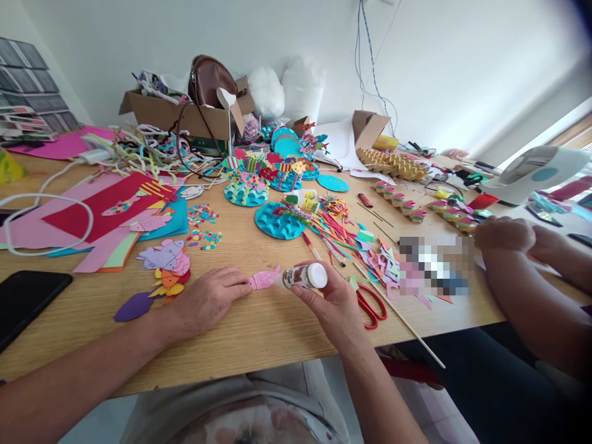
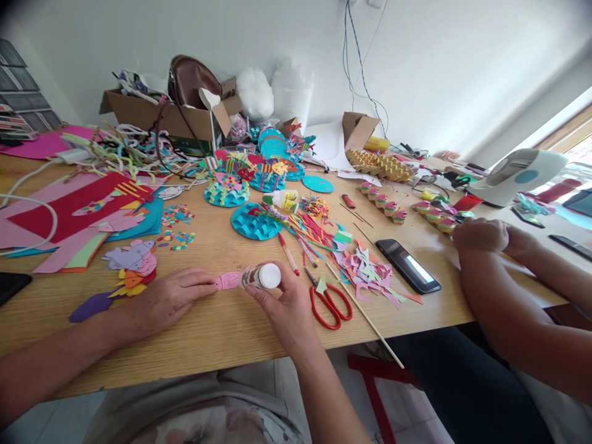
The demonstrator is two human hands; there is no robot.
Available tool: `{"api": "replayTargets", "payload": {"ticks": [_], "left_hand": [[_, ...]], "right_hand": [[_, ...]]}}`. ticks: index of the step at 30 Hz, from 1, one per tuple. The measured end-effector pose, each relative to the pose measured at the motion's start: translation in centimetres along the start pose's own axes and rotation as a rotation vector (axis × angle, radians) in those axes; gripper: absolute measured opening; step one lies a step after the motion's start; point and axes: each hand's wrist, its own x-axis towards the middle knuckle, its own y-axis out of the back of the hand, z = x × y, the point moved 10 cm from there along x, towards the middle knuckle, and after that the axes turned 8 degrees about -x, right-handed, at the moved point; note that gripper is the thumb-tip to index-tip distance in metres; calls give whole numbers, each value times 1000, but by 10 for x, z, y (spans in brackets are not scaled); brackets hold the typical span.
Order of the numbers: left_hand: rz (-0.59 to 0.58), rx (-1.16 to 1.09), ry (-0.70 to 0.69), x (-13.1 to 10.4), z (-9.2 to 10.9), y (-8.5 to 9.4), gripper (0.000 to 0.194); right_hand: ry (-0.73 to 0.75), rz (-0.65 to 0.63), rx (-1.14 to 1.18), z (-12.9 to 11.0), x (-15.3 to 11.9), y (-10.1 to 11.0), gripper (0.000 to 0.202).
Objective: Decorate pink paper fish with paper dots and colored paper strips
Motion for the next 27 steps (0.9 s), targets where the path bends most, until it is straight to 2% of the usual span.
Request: {"api": "replayTargets", "payload": {"ticks": [8, 27], "left_hand": [[12, -10, 5, -1, 0, 1, 37], [10, -2, 26, 0, -3, 1, 37]], "right_hand": [[43, -34, -71, -3, 1, -7, 18], [45, -53, -44, -2, 0, -8, 18]]}}
